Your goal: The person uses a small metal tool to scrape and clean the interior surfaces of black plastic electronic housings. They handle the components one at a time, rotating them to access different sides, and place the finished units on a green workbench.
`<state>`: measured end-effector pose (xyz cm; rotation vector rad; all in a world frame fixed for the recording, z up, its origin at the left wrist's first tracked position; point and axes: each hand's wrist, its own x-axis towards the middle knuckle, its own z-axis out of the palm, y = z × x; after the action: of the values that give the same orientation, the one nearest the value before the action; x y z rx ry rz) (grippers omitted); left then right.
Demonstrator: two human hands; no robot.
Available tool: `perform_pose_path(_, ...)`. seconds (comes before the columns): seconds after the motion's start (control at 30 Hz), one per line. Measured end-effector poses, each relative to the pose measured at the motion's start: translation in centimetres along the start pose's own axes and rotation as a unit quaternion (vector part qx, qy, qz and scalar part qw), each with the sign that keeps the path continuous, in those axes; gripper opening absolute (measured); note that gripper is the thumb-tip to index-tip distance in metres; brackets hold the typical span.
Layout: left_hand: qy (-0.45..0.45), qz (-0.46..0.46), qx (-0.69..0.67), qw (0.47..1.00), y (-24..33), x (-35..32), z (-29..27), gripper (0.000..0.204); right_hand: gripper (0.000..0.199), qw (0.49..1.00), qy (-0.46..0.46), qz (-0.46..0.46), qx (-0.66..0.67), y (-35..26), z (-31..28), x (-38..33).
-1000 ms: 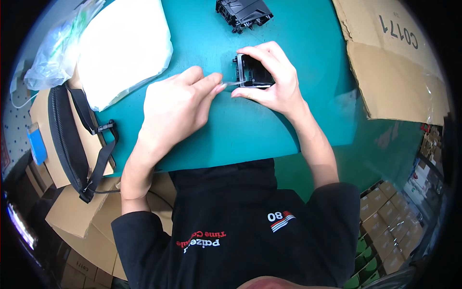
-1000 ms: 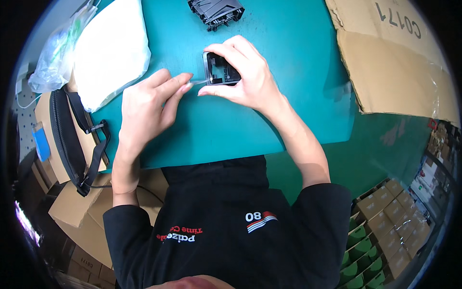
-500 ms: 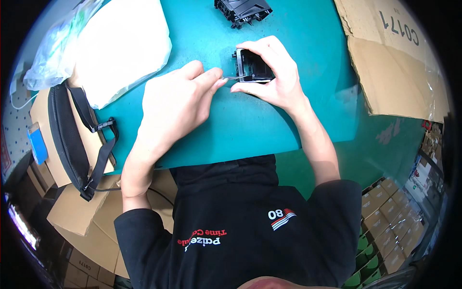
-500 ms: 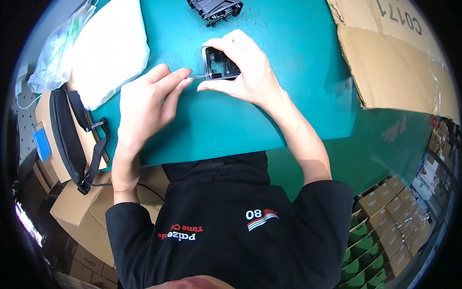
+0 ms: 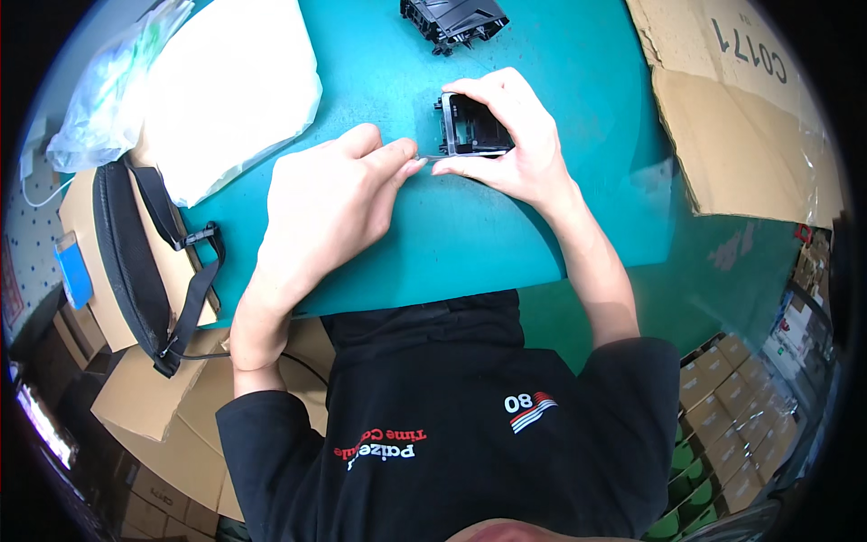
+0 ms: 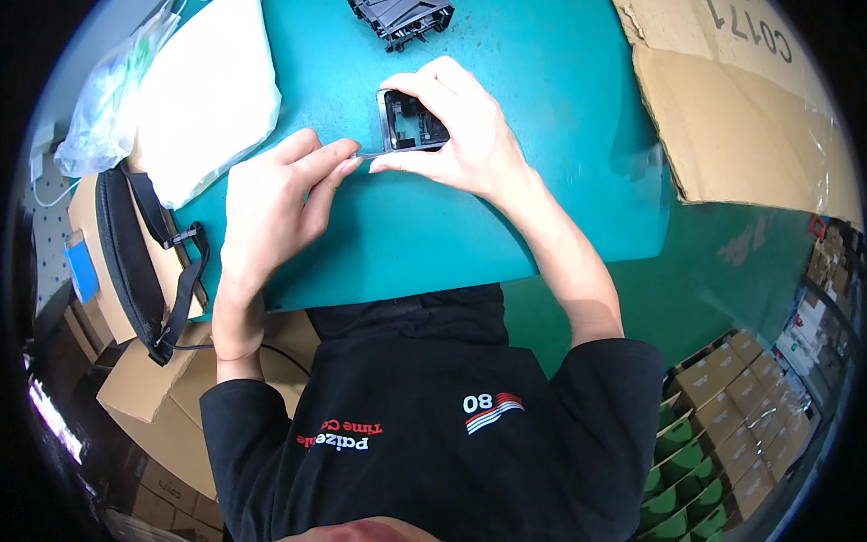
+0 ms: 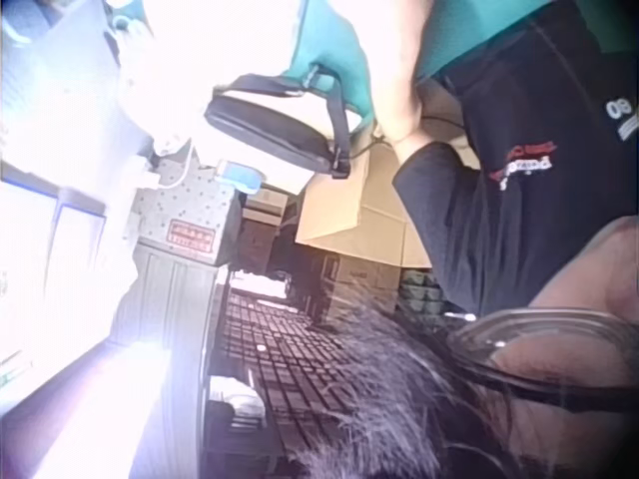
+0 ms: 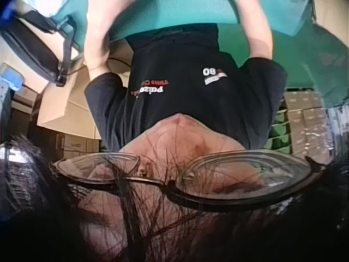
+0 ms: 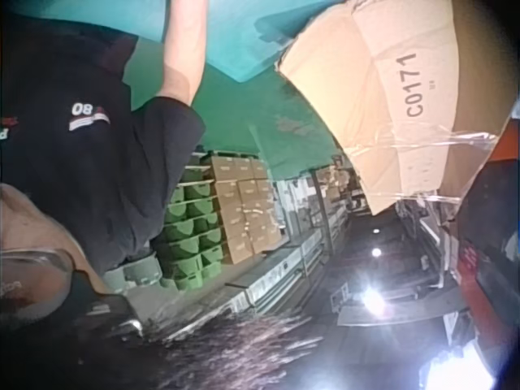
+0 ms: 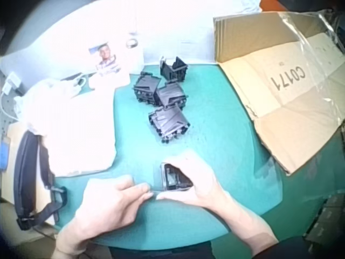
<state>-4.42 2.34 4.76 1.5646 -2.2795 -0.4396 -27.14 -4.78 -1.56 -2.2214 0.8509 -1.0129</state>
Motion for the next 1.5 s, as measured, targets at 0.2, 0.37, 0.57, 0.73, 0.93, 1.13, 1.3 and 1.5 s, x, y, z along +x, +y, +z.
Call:
perform_pose_path(0.2, -0.003, -0.011, 0.013, 1.000, 0.0, 0.2, 0.1, 0.011, 0.068, 1.000, 0.005, -0.003, 0.003, -0.1, 0.1, 0.1)
perform_pose_path(0.37, -0.009, -0.006, 0.001, 1.000, -0.1, -0.1, -0.1, 0.010, 0.068, 1.000, 0.003, 0.000, 0.006, 0.0, 0.1, 0.1)
perform_pose_path(0.57, -0.016, -0.015, -0.005, 1.000, 0.1, 0.1, -0.2, 0.012, 0.067, 1.000, 0.003, -0.001, 0.005, 0.1, 0.1, 0.0)
perform_pose_path(0.73, 0.008, -0.009, -0.005, 1.000, -0.1, 0.4, 0.3, 0.011, 0.067, 1.000, 0.002, 0.008, -0.004, -0.4, -0.1, 0.2)
perform_pose_path(0.93, 0.006, -0.006, -0.006, 1.000, -0.2, -0.2, 0.5, 0.010, 0.067, 1.000, 0.001, -0.003, -0.005, -0.1, 0.0, 0.1)
perform_pose_path(1.13, 0.011, -0.005, -0.002, 1.000, -0.2, 0.1, 0.4, 0.010, 0.067, 1.000, -0.005, 0.005, -0.001, -0.4, -0.1, 0.2)
perform_pose_path(1.3, 0.005, -0.003, 0.003, 1.000, -0.2, 0.3, 0.2, 0.011, 0.070, 1.000, 0.007, 0.009, -0.006, -0.2, -0.1, -0.1)
perform_pose_path(1.5, 0.018, -0.006, 0.021, 1.000, -0.9, 1.4, 0.5, 0.011, 0.072, 1.000, 0.014, 0.002, 0.007, 0.5, 0.0, -0.2)
